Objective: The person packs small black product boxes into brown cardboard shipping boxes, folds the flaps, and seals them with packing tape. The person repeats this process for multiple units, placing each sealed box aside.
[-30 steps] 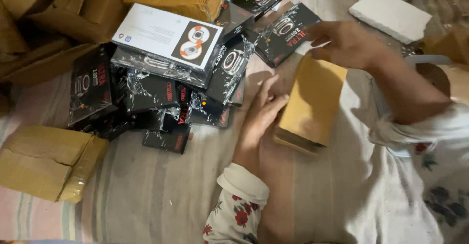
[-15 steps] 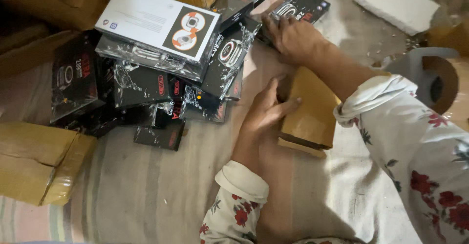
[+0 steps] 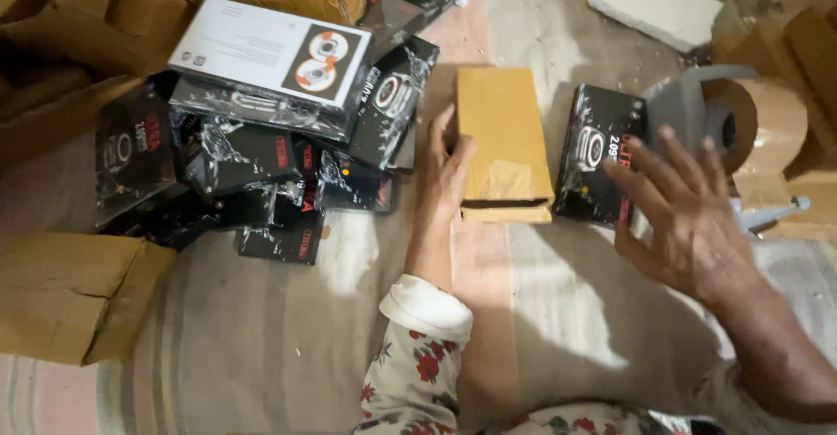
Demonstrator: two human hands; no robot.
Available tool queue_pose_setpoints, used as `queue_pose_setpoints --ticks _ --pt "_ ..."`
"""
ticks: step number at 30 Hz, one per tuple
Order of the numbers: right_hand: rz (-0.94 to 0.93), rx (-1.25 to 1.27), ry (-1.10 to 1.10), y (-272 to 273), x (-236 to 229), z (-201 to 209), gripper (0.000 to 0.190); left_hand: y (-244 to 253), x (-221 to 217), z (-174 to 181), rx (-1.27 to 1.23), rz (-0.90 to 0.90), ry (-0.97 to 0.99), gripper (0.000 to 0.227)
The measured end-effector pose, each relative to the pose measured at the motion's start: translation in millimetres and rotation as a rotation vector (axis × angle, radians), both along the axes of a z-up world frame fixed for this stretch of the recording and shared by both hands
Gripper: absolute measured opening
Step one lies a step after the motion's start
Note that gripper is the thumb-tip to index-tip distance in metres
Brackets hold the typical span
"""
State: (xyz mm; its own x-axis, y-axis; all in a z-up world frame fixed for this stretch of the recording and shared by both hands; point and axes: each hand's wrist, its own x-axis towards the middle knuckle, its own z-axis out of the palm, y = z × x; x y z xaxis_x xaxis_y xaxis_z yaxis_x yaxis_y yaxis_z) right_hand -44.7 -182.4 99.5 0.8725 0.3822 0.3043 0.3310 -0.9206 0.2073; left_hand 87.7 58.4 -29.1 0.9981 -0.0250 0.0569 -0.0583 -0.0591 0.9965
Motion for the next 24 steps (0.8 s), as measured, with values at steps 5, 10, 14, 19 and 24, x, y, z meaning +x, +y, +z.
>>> queue_pose_setpoints --ticks 5,10,14,19,24 --pt "-0.182 0.877 0.446 21.0 -42.4 -21.5 0.085 -12.7 -4.9 1.9 -0.014 0.140 -0.340 0.064" --pt "-0.101 1.632 0.563 53.6 -32.5 -40.2 0.082 -47.6 -52.1 12.3 -0.556 0.027 -0.055 0.093" --pt "-0.169 1.619 0.221 49.6 -24.2 -40.1 0.063 -72.2 -92.2 33.3 -0.506 0.013 -0.030 0.093" --pt "-0.381 0.905 -0.016 13.7 -34.3 -6.2 0.068 -55.2 -140.6 88.6 -0.103 0.247 -0.112 0.106" --pt "0.073 0.575 -0.030 -1.3 -39.6 29.9 0.066 -20.7 -152.5 149.0 0.354 0.153 -0.786 0.085"
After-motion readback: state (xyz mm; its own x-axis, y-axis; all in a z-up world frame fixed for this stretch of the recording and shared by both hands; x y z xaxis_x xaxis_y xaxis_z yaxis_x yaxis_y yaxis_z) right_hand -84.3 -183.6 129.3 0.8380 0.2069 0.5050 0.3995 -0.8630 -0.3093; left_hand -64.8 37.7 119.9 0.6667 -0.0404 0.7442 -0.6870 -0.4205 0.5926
